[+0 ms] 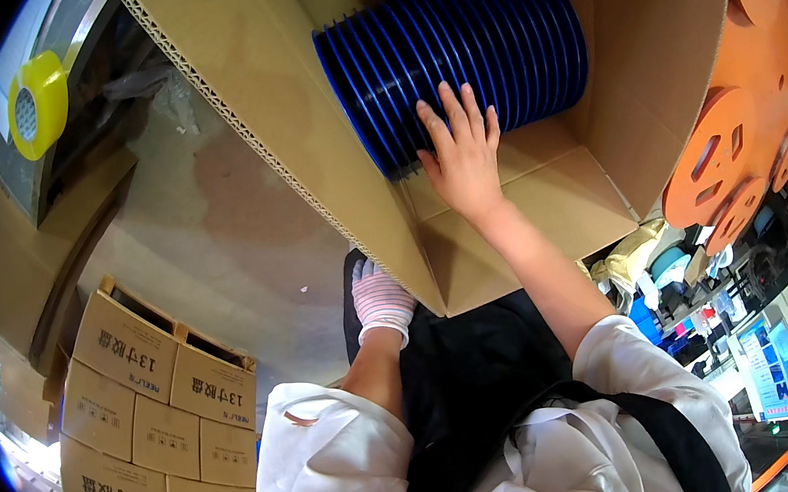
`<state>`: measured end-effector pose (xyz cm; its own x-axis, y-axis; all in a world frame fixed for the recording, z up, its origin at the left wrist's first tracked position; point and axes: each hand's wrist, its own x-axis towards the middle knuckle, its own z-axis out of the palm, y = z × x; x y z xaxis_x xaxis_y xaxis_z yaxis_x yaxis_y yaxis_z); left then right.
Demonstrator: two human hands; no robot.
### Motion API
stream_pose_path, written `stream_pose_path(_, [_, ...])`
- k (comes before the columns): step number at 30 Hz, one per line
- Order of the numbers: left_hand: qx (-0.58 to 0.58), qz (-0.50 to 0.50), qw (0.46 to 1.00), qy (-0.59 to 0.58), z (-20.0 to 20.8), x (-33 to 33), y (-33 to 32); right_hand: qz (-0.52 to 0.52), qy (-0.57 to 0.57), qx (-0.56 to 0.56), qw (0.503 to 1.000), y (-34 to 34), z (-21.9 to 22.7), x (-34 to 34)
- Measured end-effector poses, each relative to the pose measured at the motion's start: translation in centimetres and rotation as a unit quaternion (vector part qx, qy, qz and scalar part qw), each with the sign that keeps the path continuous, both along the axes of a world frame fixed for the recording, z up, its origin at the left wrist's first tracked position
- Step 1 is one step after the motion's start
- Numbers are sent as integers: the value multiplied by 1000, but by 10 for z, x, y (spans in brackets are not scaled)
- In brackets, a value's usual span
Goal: The person repeatedly picks up blue plastic spools and stacks them vertically inside a cardboard box. The person adjusts the stack to keep it aligned and continues adding spools until the box is filled.
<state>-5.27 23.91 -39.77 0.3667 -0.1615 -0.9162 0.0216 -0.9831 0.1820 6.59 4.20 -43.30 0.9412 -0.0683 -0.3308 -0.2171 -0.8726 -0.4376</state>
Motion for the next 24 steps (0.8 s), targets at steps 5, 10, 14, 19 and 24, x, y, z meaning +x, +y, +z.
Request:
stream_pose_path(5, [4, -65, 998, -3, -10, -9, 0, 13, -39, -18, 999, -5, -17, 23])
stream_pose_path(10, [-24, -73, 994, -81, -9, -15, 4, 72, -18, -10, 997, -16, -32, 17])
stream_pose_path(14, [-16, -53, 998, -30, -6, -6, 0, -88, -161, -14, 983, -93, -18, 23])
stream_pose_path(19, [-10, -40, 999, -35, 0, -2, -3, -214, -58, -118, 968, -153, -13, 30])
stream_pose_path(24, [-3, -48, 998, -29, -4, -6, -3, -204, 29, -128, 970, -172, -23, 36])
